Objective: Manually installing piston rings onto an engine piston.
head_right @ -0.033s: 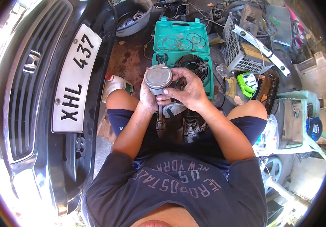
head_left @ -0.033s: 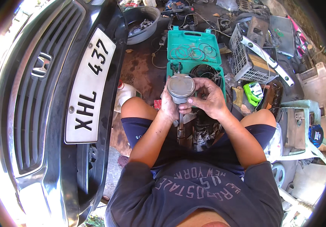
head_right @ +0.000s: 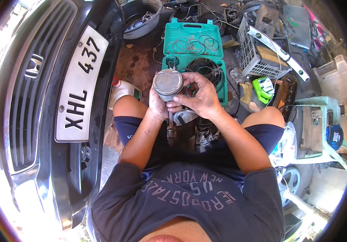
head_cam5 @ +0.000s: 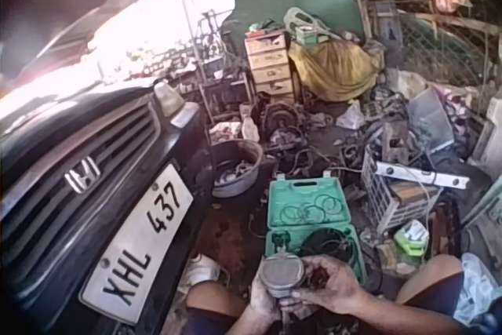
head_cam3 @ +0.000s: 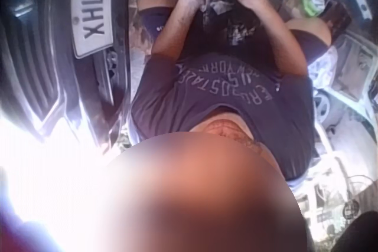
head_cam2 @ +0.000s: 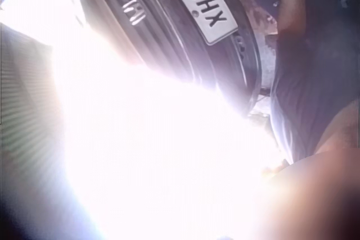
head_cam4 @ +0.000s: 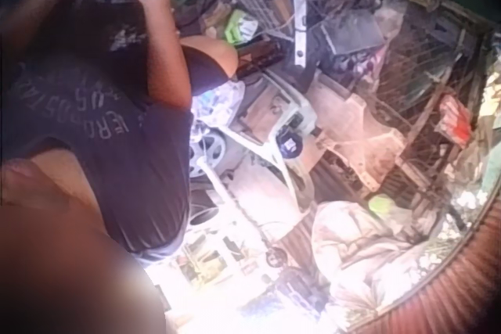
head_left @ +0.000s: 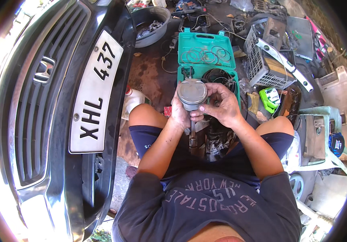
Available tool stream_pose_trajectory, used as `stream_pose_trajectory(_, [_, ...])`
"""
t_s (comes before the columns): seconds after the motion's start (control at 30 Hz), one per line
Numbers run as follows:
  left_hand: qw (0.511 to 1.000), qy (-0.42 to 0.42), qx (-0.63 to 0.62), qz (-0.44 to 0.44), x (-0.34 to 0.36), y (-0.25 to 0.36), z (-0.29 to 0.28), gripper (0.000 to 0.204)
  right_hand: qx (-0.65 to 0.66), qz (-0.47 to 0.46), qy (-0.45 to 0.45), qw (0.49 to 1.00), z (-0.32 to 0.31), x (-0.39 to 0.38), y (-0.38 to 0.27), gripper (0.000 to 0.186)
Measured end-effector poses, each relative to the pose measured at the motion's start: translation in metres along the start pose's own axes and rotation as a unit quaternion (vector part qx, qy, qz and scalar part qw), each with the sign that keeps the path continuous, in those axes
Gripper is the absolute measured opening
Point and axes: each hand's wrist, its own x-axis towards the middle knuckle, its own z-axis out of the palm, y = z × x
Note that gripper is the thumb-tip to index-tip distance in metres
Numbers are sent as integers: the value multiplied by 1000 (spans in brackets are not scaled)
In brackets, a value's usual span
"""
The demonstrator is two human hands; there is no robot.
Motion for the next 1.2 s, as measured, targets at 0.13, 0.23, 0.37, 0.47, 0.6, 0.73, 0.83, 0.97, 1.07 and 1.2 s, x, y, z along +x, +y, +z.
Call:
stream_pose_trajectory(0.13, [989,108,79,63,4,-9,21,78,-30,-30,32,999,8,-4,-5,63])
stream_pose_trajectory(0.23, [974,182,84,102,5,-11,23,75,-26,-22,52,998,13,-4,-4,64])
stream_pose_trajectory(0.37, [995,62,66,49,3,-7,12,74,-65,-14,44,997,8,0,-3,62])
stream_pose_trajectory(0.47, [997,46,52,38,1,-7,11,74,14,-48,45,998,9,2,2,61])
stream_pose_trajectory(0.6, [1000,15,-14,15,-2,-7,14,72,-6,-50,42,998,7,3,1,60])
stream_pose_trajectory(0.73, [999,21,-7,24,-3,-9,8,69,-29,-55,30,998,5,3,1,58])
stream_pose_trajectory(0.83, [999,-14,-33,10,-7,-9,12,66,-3,-100,-13,995,0,6,-2,44])
stream_pose_trajectory(0.97, [999,-41,7,13,-6,-7,10,66,160,66,-39,984,-6,9,-12,25])
stream_pose_trajectory(1.07, [998,-66,-1,12,-4,-8,7,68,129,76,-20,988,-8,11,-11,11])
stream_pose_trajectory(1.2, [998,-53,15,4,-3,-9,9,70,118,90,-6,989,-9,13,-13,9])
